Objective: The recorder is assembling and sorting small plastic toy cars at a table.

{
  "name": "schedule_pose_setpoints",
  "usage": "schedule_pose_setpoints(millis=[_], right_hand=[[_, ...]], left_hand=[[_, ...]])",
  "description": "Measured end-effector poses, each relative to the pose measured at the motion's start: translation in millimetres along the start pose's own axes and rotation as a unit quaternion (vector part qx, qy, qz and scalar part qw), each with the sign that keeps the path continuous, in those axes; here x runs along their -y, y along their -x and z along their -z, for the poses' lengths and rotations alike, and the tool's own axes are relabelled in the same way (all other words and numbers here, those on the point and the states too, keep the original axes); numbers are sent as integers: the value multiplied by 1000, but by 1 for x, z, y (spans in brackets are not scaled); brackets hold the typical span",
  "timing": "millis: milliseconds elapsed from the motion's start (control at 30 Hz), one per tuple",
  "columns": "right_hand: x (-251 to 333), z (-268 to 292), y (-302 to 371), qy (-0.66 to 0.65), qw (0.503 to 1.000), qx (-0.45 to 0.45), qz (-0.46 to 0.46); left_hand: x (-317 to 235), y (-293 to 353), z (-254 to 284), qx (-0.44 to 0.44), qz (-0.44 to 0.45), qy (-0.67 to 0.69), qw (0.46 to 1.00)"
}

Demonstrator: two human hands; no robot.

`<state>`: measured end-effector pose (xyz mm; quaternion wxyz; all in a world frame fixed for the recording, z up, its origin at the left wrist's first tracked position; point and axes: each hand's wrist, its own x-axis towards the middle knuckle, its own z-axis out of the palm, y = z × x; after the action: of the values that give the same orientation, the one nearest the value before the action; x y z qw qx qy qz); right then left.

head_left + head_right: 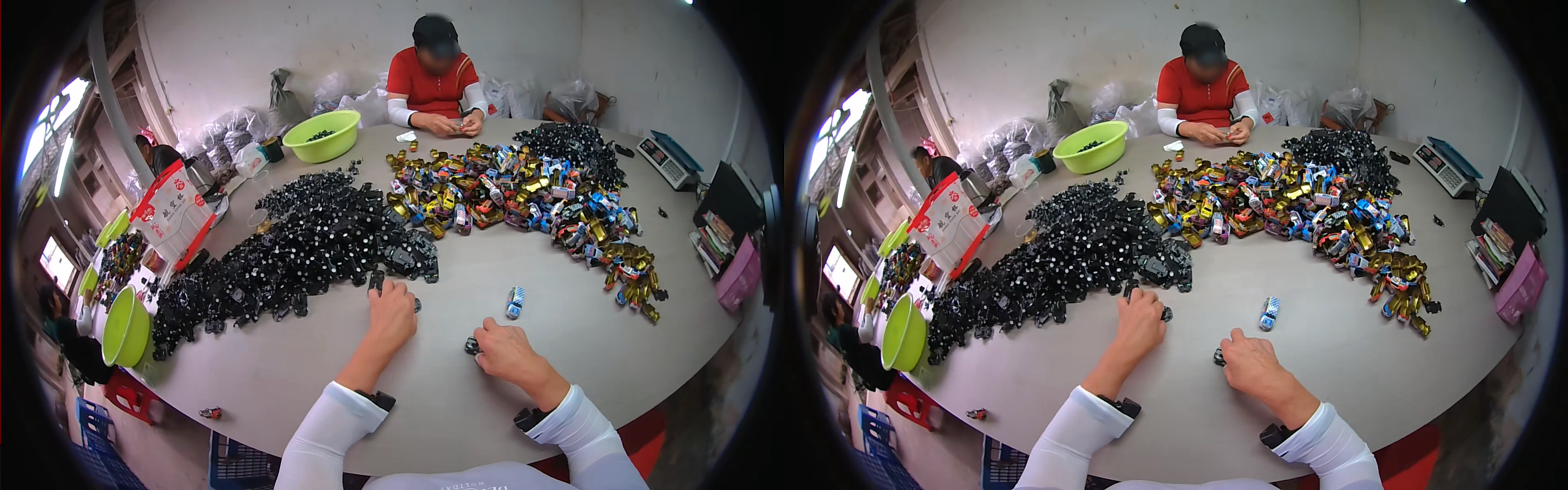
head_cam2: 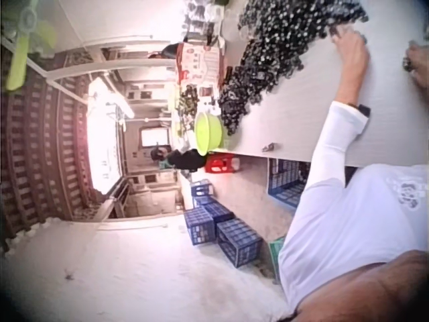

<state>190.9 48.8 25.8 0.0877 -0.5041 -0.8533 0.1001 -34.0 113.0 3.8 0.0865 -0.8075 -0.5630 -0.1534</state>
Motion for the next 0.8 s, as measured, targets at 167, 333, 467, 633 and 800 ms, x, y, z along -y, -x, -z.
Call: schedule_pose_setpoints(millis=[167,333,467,633,800], right_hand=[[-1,-3,0,-26,999,-26,-12],[-4,8,-1,-335,939,-65,-30],[-3,4,3,-558,827,-12,-68],[18,14,13,-677,730,28,-90],[37,12,11,-672,731,-4,-114]], left_hand=[[-10,6,-1,5,-40,-21,999],[-5,18,3,-28,-23,51,998],[-14,34,17,-58,42,329,942],[-32,59,36,124,217,870,424],[-30,64,44,145,199,890,384]])
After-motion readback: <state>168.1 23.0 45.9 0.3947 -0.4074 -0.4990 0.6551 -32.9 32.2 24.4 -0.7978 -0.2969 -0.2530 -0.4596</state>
